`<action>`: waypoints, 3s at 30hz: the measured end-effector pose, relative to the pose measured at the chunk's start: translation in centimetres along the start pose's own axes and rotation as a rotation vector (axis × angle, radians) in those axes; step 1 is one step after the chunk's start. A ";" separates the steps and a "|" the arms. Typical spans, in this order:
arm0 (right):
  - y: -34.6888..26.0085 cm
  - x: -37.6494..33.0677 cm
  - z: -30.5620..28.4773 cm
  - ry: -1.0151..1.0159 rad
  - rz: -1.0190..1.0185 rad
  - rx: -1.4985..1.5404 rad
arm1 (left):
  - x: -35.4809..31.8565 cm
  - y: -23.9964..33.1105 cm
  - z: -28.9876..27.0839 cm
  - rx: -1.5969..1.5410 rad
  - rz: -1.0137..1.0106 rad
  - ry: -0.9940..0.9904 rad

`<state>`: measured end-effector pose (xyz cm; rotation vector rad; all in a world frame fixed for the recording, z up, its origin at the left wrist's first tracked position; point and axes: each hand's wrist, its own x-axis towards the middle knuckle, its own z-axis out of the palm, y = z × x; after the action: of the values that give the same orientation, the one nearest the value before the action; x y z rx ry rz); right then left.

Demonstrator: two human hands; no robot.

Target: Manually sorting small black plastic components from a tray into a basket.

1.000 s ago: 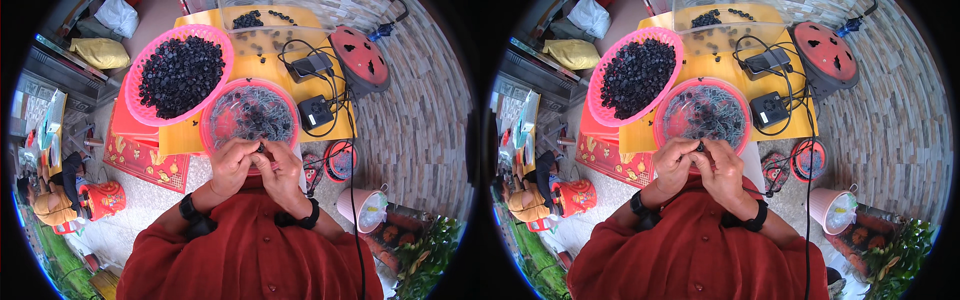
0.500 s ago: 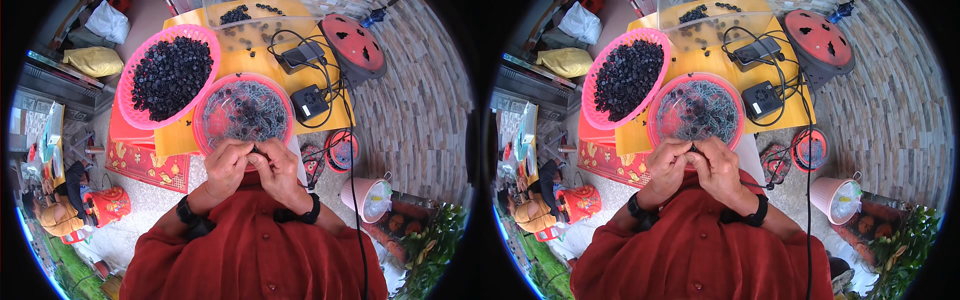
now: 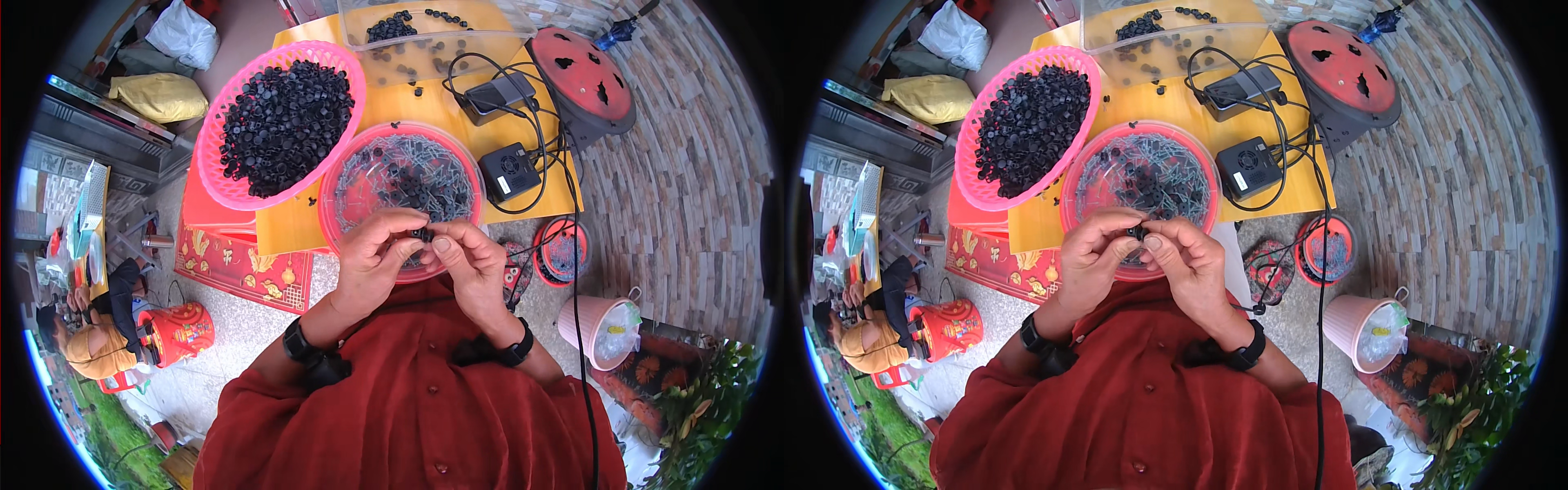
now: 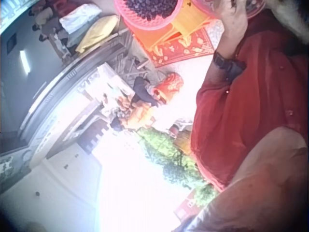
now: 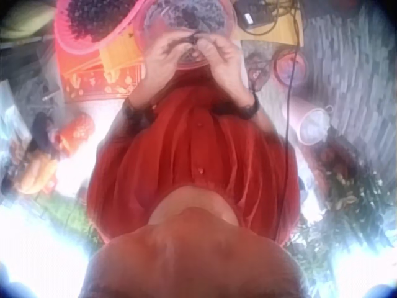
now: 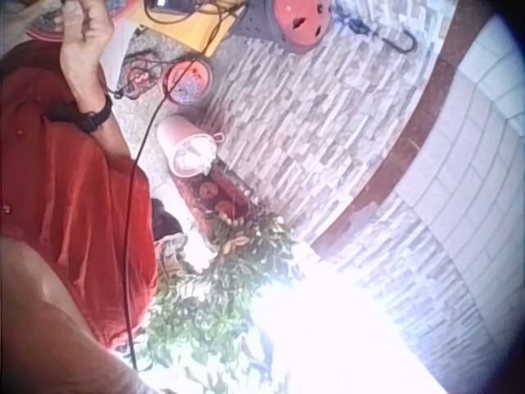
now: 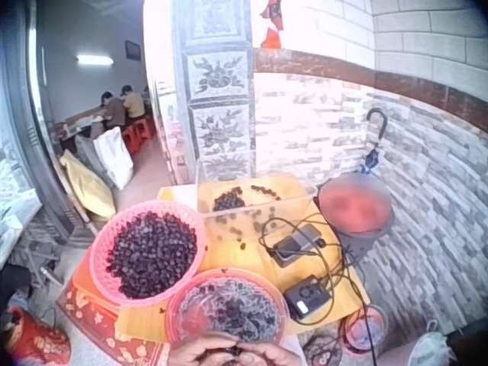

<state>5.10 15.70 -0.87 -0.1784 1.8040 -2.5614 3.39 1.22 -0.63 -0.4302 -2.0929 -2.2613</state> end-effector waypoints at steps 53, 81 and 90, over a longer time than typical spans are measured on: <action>0.0 1.1 -2.0 -0.167 0.370 0.166 | 0.1 1.0 -0.5 -0.065 -0.253 -0.076; -1.0 -0.5 -0.1 0.039 0.116 -0.156 | -0.1 0.5 -1.1 0.286 0.059 -0.117; -1.2 -0.6 -0.1 0.069 0.056 -0.140 | -0.2 0.2 -1.2 -0.241 -0.277 -0.141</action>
<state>5.74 16.26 0.13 -0.0386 1.9830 -2.4340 3.38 -0.03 -0.58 -0.3331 -2.0619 -2.7333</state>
